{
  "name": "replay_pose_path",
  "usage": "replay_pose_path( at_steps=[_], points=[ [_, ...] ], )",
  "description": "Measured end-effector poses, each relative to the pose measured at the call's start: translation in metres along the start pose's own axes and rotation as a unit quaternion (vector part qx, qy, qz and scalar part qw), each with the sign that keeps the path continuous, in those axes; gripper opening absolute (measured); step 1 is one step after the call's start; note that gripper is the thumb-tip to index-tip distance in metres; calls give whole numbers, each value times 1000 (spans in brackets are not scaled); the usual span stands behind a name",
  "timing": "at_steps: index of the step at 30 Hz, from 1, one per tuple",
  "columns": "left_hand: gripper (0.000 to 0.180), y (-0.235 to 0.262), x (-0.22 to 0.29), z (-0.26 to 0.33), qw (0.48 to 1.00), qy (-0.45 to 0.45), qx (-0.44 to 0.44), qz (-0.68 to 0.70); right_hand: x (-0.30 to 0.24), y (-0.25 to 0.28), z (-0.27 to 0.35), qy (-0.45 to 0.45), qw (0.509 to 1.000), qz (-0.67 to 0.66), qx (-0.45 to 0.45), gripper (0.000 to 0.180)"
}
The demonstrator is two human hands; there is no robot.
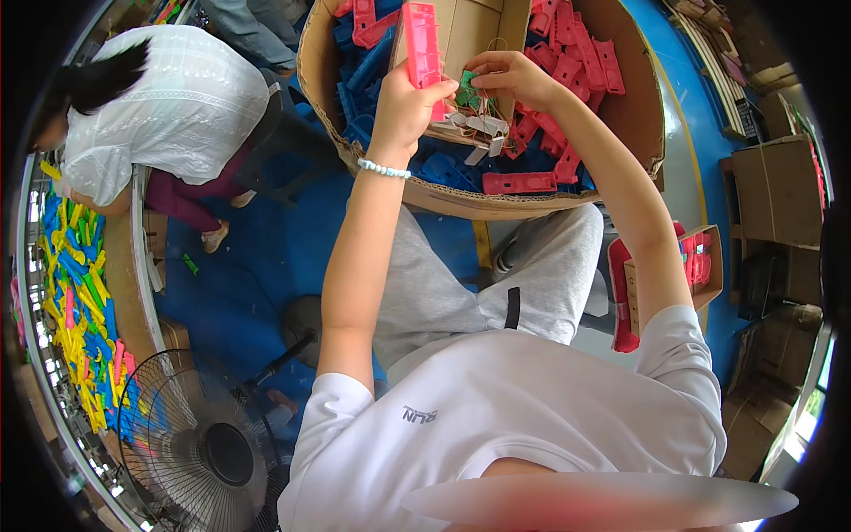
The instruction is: The person assembles electronic components and wiring into pink and blue plastic housings by hand.
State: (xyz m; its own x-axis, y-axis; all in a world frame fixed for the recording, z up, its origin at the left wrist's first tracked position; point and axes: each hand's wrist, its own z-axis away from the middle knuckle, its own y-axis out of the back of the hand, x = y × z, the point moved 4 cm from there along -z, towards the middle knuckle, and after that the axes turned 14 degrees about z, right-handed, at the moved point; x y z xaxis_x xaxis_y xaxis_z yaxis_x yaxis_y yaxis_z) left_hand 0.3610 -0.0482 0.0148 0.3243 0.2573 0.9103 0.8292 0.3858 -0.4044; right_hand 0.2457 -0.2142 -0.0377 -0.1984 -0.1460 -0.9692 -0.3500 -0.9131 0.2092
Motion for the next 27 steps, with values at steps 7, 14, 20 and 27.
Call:
replay_pose_path(
  at_steps=[7, 14, 20, 27],
  points=[
    [34, -11, 10, -50, 957, -69, -32, -279, -23, 16, 3, 240, 887, 330, 214, 22],
    [33, -23, 2, -80, 950, -23, -151, -272, -42, 26, 13, 236, 906, 257, 239, 22],
    [29, -16, -12, -77, 987, -75, -99, -104, -28, 30, 5, 165, 956, 94, 223, 19],
    [33, -8, -14, -80, 996, -16, -77, 37, -33, 27, 4, 174, 963, 13, 205, 17]
  ],
)
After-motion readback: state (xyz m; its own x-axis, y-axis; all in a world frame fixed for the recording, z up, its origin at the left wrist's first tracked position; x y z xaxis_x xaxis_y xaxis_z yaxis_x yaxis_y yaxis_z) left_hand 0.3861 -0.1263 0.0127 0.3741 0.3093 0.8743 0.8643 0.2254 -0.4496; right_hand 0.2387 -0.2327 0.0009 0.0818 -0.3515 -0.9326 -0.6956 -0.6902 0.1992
